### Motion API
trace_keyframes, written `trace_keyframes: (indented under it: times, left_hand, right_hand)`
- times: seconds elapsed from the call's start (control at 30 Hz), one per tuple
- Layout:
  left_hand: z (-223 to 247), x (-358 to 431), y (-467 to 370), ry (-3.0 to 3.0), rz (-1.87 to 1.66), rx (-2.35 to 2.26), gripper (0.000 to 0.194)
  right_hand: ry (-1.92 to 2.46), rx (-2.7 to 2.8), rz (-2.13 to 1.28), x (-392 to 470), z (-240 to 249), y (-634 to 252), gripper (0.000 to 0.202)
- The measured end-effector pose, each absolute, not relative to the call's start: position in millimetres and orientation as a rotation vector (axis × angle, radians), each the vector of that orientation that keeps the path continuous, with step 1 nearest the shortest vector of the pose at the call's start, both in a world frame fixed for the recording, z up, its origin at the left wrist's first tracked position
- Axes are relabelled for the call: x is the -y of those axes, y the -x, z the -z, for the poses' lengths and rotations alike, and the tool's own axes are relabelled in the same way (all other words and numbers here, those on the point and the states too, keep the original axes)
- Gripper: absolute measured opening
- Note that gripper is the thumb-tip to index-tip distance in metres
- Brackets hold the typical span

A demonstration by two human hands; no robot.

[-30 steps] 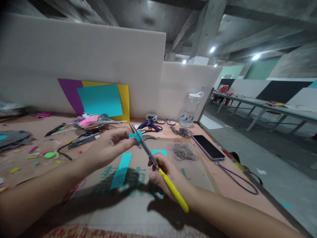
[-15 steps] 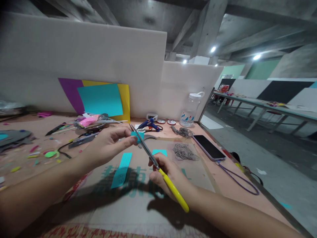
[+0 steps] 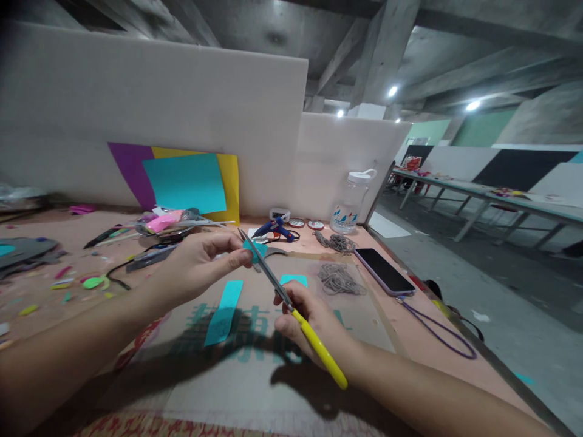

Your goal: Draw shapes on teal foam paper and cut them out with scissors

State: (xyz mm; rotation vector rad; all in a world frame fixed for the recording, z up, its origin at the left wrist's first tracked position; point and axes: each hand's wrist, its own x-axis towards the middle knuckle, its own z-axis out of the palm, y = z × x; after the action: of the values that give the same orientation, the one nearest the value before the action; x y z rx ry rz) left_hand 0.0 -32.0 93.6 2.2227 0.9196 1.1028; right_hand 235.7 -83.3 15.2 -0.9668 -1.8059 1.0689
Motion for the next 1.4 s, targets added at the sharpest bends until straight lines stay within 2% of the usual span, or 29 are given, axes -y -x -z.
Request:
trace_keyframes:
  times: [0.47, 1.27, 1.4]
  left_hand:
    - [-94.5, 33.4, 0.0, -2.237, -1.103, -0.947, 0.031]
    - [-90.9, 33.4, -2.8, -2.233, -1.119, -0.924, 0.031]
    - [-88.2, 38.3, -8.2, -2.19, -1.038, -0.906, 0.025]
  right_hand:
    - [0.952, 1.817, -1.041, 81.9, -13.7, -236.6, 0.048]
    - [0.934, 1.757, -1.097, 82.6, -7.3, -237.6, 0.052]
    - [0.903, 1.772, -1.139, 88.1, -10.6, -236.7, 0.056]
